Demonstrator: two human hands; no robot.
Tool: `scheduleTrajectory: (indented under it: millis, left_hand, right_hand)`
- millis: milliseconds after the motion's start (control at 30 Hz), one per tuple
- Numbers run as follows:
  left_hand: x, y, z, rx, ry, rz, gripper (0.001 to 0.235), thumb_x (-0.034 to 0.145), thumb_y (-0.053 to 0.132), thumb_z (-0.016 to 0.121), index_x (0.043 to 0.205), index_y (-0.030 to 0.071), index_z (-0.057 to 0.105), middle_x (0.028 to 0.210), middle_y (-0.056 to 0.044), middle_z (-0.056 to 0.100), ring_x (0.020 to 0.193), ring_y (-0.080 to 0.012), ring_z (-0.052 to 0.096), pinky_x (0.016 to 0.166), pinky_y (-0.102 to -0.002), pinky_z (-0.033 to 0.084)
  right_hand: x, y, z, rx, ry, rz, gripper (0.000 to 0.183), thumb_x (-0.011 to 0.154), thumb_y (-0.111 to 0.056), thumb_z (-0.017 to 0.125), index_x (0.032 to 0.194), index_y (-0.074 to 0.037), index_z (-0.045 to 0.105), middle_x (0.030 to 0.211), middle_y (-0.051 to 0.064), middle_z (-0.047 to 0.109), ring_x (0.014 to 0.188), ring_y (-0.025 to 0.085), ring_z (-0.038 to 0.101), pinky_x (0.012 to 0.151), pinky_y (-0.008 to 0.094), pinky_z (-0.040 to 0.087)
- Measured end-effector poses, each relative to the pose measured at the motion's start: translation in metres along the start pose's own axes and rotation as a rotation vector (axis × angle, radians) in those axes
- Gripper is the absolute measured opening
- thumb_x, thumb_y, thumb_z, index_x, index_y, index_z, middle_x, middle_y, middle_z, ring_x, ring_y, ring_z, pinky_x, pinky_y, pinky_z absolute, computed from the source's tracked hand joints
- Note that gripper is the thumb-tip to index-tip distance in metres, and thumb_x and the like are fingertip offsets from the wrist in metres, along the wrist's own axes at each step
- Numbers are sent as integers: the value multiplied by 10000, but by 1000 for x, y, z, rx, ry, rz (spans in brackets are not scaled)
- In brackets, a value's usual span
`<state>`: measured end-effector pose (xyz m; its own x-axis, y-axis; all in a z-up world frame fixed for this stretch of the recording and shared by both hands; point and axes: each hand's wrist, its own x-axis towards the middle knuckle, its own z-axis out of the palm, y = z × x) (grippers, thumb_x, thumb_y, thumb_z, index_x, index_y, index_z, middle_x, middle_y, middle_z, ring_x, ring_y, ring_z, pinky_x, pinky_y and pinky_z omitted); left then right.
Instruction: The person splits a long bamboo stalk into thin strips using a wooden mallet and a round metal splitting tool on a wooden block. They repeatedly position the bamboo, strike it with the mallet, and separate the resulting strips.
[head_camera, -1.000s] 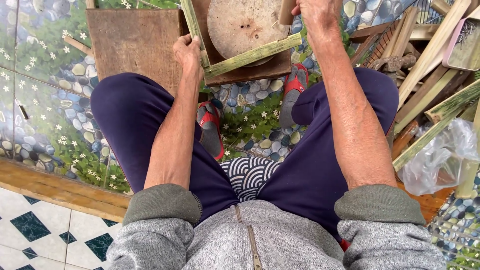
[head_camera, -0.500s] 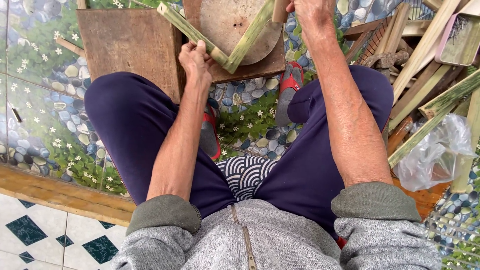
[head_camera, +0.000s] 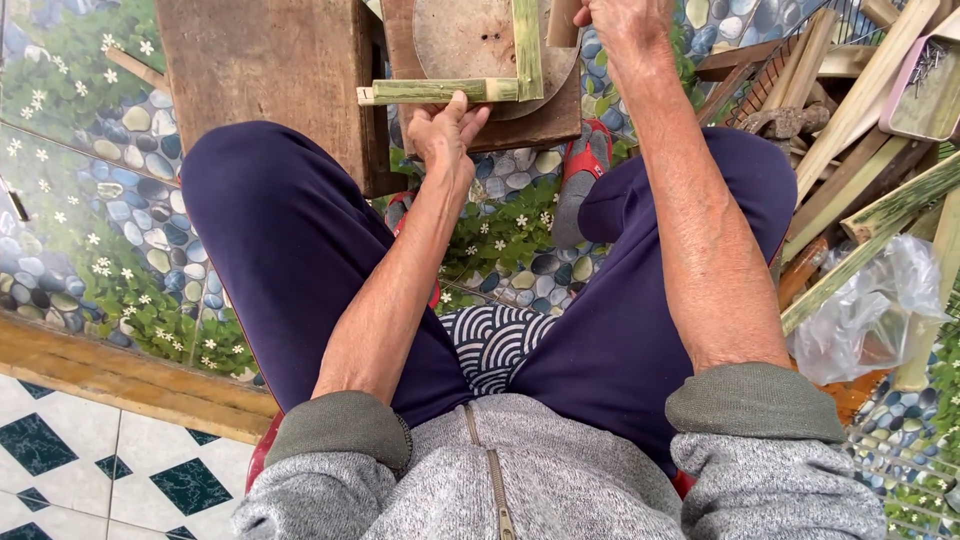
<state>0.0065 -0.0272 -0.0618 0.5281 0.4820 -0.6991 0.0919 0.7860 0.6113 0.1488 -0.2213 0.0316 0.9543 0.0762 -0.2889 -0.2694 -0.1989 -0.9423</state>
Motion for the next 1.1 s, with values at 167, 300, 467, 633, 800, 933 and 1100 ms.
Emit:
scheduleTrajectory:
  millis: [167, 300, 467, 633, 800, 933, 1100]
  left_hand:
    - [-35, 13, 10, 116, 20, -85, 196, 884, 28, 766, 871, -92, 611, 781, -337, 730, 596, -402, 747, 542, -392, 684]
    - [-45, 14, 4, 187, -49, -140, 331, 860, 132, 779, 1008, -52, 548, 853, -320, 722, 650, -436, 749, 568, -446, 692]
    - [-100, 63, 35, 589, -59, 168, 169, 978, 196, 570, 969, 34, 617, 747, -63, 665, 518, -169, 656, 447, -309, 604]
    - [-74, 138, 68, 807, -427, 361, 356, 951, 371, 564, 1104, 65, 660, 949, -85, 720, 699, -144, 726, 589, -230, 641]
    - [-38, 149, 65, 789, -692, 463, 588, 849, 578, 722, 1124, 67, 622, 921, -75, 691, 699, -157, 764, 603, -278, 654]
    - [-31, 137, 58, 707, -555, 354, 216, 829, 284, 740, 885, 113, 620, 735, -4, 627, 601, -106, 627, 549, -269, 557]
    - [-16, 147, 64, 905, -342, 326, 126, 755, 246, 689, 774, 126, 656, 706, 19, 713, 622, -103, 723, 605, -257, 665]
  right_hand:
    - [16, 55, 6, 2, -8, 11, 106, 879, -27, 697, 870, -106, 767, 757, 8, 741, 650, 96, 719, 712, 313, 687]
    - [-6, 18, 22, 159, -102, -75, 182, 1030, -116, 612, 1144, -11, 705, 852, 109, 713, 633, 169, 720, 586, 290, 683]
    - [-40, -53, 46, -145, -255, -158, 301, 1018, -175, 646, 731, -102, 593, 577, -16, 542, 492, 120, 596, 621, 299, 652]
    - [-50, -64, 54, -129, -375, -243, 222, 1071, -186, 639, 868, -98, 616, 620, 10, 544, 552, 147, 611, 665, 327, 668]
    - [-54, -71, 75, -187, -459, -202, 172, 1062, -151, 687, 929, -68, 617, 649, 5, 605, 503, 108, 619, 543, 237, 616]
    - [-54, -62, 86, -185, -514, -318, 227, 1097, -211, 673, 940, -69, 592, 703, 59, 602, 574, 178, 676, 591, 313, 668]
    - [-48, -67, 94, -196, -514, -357, 320, 1081, -332, 741, 924, -83, 617, 692, 55, 606, 563, 177, 663, 568, 306, 633]
